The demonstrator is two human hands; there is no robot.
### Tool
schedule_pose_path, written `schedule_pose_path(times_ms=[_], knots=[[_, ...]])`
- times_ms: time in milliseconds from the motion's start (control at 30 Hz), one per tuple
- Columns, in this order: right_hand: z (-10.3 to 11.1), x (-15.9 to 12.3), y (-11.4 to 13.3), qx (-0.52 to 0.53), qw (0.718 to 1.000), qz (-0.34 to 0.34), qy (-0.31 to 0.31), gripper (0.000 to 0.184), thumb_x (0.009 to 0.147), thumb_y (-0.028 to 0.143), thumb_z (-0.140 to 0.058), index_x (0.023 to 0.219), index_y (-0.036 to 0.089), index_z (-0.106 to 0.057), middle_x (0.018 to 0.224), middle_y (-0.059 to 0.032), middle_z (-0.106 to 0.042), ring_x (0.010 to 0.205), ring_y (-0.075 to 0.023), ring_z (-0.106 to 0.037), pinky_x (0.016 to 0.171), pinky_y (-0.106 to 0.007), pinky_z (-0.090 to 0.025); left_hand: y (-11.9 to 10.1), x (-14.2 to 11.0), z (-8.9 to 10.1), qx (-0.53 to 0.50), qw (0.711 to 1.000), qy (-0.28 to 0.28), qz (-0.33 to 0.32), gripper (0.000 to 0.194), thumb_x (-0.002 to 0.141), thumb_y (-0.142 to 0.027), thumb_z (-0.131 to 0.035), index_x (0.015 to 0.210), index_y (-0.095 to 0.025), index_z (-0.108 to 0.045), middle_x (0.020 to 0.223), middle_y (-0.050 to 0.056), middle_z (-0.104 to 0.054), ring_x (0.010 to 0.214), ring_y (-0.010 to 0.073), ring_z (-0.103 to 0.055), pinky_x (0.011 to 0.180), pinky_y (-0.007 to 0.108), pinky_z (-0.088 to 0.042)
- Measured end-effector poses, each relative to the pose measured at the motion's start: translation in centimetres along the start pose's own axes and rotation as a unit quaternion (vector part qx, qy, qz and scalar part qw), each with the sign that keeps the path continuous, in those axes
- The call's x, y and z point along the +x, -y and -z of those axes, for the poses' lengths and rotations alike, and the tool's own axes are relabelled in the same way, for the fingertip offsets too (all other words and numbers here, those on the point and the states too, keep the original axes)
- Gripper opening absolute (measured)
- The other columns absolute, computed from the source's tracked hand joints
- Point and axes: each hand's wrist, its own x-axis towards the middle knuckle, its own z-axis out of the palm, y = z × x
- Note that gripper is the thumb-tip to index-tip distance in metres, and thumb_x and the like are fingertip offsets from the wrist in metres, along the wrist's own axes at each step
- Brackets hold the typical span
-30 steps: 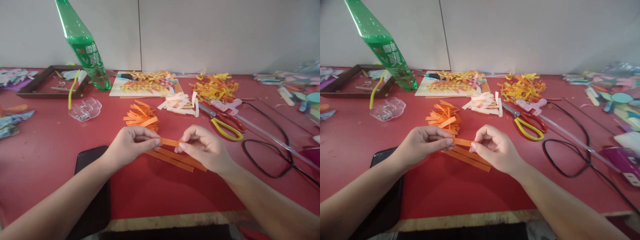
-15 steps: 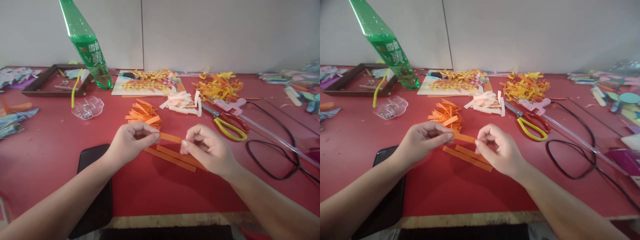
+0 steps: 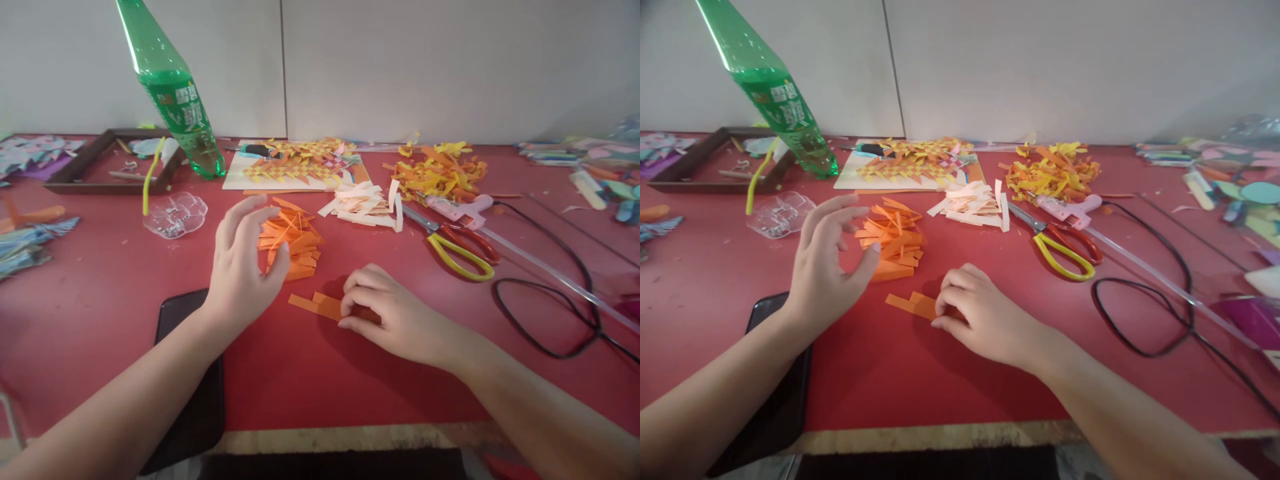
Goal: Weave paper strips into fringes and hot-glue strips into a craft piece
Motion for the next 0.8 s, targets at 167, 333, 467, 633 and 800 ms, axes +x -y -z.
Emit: schedule_pose_path(times_ms=[167,333,467,633,800], knots=[[-0.16,0.05,-0.26,0.006,1.000,-0.014,-0.004,0.004,0.091,0.024,-0.063,0.091,0.021,-0.061,0.093,-0.0068,-0.064,0.092,-0.0210,-0.057,0.081,-0.036,-0.049,-0.71,-0.25,0.30,-0.079,0.969,0.168,-0.163,0.006,0.093,-0.023,-0.058,0.096,-0.021,-0.063,0.088,0.004,-0.072,0.083,0.0196,-0.063,0.081,0.035,-0.050],[-0.15,0.01,-0.49,0.030,0.999,-0.037,-0.026,0.007,0.089,0.020,-0.064,0.095,0.021,-0.060,0.092,-0.0052,-0.065,0.089,-0.0190,-0.062,0.079,-0.033,-0.050,-0.90,-0.47,-0.06,-0.068,0.912,0.342,-0.218,0.013,0.094,-0.028,-0.059,0.094,-0.016,-0.064,0.091,0.007,-0.069,0.084,0.0213,-0.061,0.075,0.034,-0.048],[-0.05,-0.06,-0.55,0.065,0.996,-0.057,-0.027,0.009,0.089,0.021,-0.063,0.097,0.023,-0.062,0.091,-0.0029,-0.065,0.083,-0.0155,-0.065,0.076,-0.030,-0.051,-0.84,-0.49,-0.13,-0.048,0.911,0.373,-0.169,0.014,0.093,-0.025,-0.060,0.102,-0.016,-0.065,0.094,0.007,-0.069,0.087,0.0227,-0.062,0.076,0.034,-0.048],[-0.02,-0.19,-0.53,0.091,0.994,-0.064,-0.013,0.010,0.088,0.020,-0.063,0.097,0.024,-0.064,0.091,-0.0017,-0.067,0.079,-0.0132,-0.067,0.072,-0.026,-0.052,-0.74,-0.32,0.08,-0.022,0.914,0.368,-0.168,0.022,0.091,-0.035,-0.064,0.102,-0.016,-0.066,0.093,0.008,-0.070,0.087,0.0244,-0.062,0.078,0.037,-0.049],[-0.01,-0.36,-0.56,0.112,0.990,-0.085,-0.005,0.011,0.088,0.023,-0.063,0.099,0.024,-0.064,0.083,0.0006,-0.069,0.070,-0.0107,-0.065,0.064,-0.022,-0.050,-0.56,-0.35,0.07,0.020,0.945,0.291,-0.145,0.069,0.082,-0.075,-0.051,0.103,-0.012,-0.068,0.099,0.014,-0.071,0.092,0.0323,-0.064,0.082,0.047,-0.050]])
